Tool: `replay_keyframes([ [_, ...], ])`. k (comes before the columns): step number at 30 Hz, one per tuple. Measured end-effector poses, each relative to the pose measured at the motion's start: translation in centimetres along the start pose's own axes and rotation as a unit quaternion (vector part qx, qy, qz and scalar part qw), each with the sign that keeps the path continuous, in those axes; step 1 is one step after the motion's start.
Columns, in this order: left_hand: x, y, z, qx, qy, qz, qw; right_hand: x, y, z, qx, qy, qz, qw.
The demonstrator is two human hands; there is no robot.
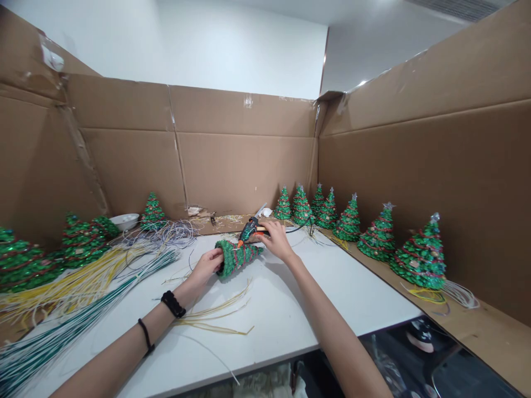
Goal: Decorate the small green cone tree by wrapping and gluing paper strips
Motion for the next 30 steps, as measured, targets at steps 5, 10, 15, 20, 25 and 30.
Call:
replay_keyframes([
  [5, 0.0, 0.0, 0.1, -0.002, 0.004, -0.001, 1.000, -0.3, 0.0, 0.3, 0.000, 0.010, 0.000, 1.000],
  [10, 0.1, 0.1, -0.1, -0.001, 0.004, 0.005, 1.000, -0.5, 0.0, 0.3, -0.004, 0.015, 0.007, 1.000],
  [15, 0.0, 0.0, 0.0, 0.010, 0.000, 0.005, 1.000, -1.1, -0.1, -1.0, 0.037, 0.018, -0.054, 0.998],
  [20, 0.0, -0.3, 0.5, 0.012, 0.011, 0.011, 1.000, -2.3, 0.4, -4.0, 0.149, 0.096, -0.127, 0.976],
  [25, 0.1, -0.4, 0.7, 0.002, 0.026, 0.018, 0.999, -2.6, 2.4, -8.3, 0.271, 0.201, -0.157, 0.928],
  [30, -0.1, -0.6, 0.8, 0.004, 0.024, 0.020, 1.000, -1.3, 4.2, -11.1, 0.326, 0.226, -0.121, 0.910],
])
Point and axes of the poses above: each hand's wrist, its own y-axis away from the middle knuckle, its own x-axis out of the palm, z = x × y, the point moved 5 cm from there along -y, towards the middle knuckle, and after that the axes turned 2 degrees about -z, right-handed, at the moved point
